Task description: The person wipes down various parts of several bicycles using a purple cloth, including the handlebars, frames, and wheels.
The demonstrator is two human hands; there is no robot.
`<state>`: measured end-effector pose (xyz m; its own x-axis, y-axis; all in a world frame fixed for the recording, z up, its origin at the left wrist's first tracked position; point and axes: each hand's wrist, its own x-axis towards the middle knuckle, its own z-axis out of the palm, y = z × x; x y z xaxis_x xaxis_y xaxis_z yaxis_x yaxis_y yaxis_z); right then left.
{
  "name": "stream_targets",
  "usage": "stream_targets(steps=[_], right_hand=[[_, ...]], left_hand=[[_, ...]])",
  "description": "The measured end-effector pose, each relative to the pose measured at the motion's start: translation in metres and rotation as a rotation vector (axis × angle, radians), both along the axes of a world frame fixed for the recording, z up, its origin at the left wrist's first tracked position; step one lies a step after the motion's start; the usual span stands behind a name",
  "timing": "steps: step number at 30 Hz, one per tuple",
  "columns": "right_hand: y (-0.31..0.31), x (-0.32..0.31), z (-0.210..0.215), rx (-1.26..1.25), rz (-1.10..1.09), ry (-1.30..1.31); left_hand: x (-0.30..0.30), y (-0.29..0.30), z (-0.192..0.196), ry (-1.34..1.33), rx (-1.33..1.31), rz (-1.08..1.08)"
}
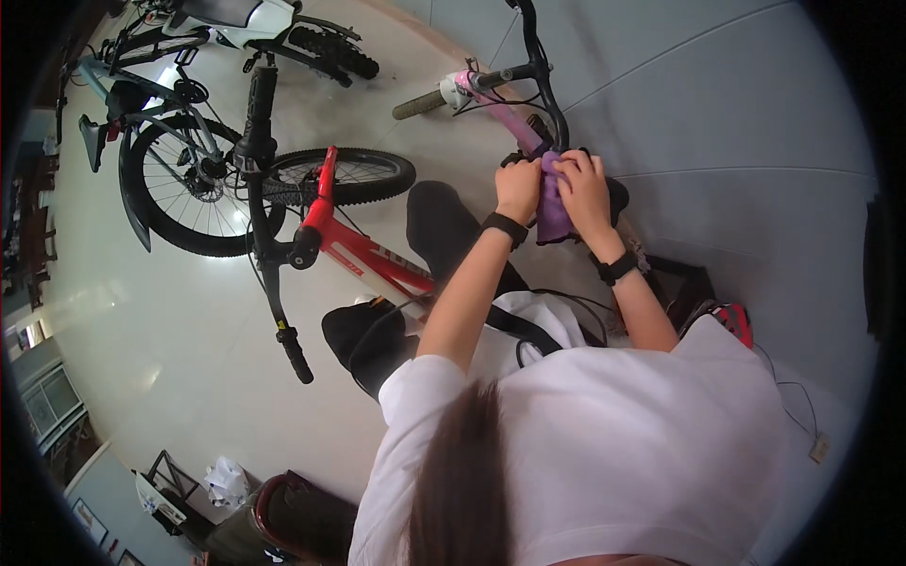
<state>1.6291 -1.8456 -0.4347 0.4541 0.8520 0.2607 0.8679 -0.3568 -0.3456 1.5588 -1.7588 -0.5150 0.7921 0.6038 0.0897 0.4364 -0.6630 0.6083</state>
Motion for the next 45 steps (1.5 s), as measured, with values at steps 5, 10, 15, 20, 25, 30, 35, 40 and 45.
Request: stream_targets(steps=[5,10,15,20,25,30,35,40,45], right_hand=[[-0.004,-0.008,0.005,-0.063,0.101,-0.044],[-0.032,-0.030,0.006,-0.130,0.181,0.074],[-0.055,-0.033,0.015,-0.094,0.213,0.321],[-0.059,-0.025,0.013,0.181,-0.079,0.283],[-0.039,-0.008,-0.068,0.096,-0.228,0.448],[-0.034,-0.018,-0.040,-0.205,-0.193,0.329],[-0.025,-0.016,-0.024,-0.413,-0.186,0.319],[-0.018,-0.027,-0.016,-0.359,-0.248,0.409],[-0.014,-0.034,-0.048,-0.255,-0.134,0.452]], left_hand=[[-0.014,-0.004,-0.006,0.122,-0.051,-0.005],[-0.054,-0.009,-0.014,0.148,-0.232,-0.148],[-0.070,-0.013,-0.009,0.221,-0.279,-0.171],[-0.044,-0.008,0.039,-0.276,-0.284,0.131],[-0.008,-0.038,0.030,-0.282,-0.446,0.112],[-0.007,-0.030,0.028,-0.168,-0.674,0.046],[-0.005,-0.027,0.018,-0.150,-0.675,0.071],[-0.008,-0.023,0.010,-0.142,-0.785,0.125],[-0.038,-0.003,0.016,-0.045,-0.722,0.137]])
